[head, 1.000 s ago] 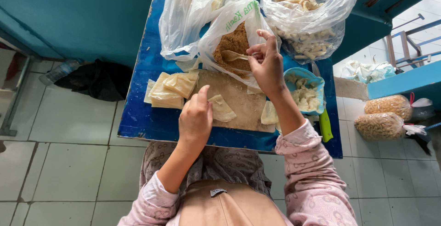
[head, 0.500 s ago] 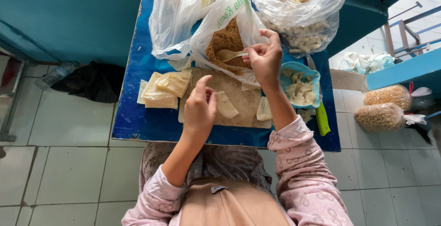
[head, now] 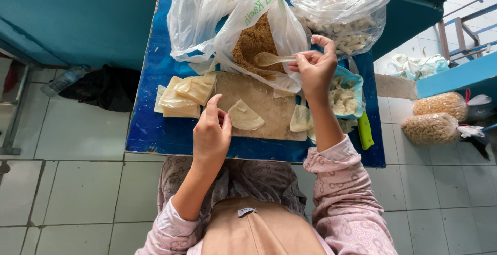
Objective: The person sits at a low table and folds filled pastries. They take square dough wrappers, spoon white filling from a blue bowl onto a wrapper, fold the wrapper over the filling into a triangle, press the edges closed, and stack the folded pieces on a cutting board.
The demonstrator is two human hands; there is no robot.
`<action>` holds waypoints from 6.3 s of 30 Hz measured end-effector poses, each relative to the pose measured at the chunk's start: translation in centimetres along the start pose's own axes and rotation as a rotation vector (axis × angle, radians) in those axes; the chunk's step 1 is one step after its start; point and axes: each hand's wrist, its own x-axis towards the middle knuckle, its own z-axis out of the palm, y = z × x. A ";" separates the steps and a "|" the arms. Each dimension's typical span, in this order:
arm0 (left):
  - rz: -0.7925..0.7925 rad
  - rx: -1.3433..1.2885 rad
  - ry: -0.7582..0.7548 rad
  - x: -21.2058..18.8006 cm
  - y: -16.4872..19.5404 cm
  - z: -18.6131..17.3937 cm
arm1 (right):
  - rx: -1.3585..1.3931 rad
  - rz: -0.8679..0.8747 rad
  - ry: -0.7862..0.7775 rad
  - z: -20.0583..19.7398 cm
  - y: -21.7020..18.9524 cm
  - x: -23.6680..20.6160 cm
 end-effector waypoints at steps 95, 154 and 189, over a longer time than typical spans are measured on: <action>0.119 -0.020 -0.116 -0.1 0.9 -0.2 | 0.087 0.181 -0.428 3.2 -2.4 -13.0; 0.371 0.244 -0.279 3.5 -0.9 -1.4 | -0.292 0.053 -0.530 4.8 -2.5 -11.4; 0.358 0.041 -0.157 1.3 -0.7 -1.3 | -0.585 -0.699 -0.490 4.5 -2.9 -13.3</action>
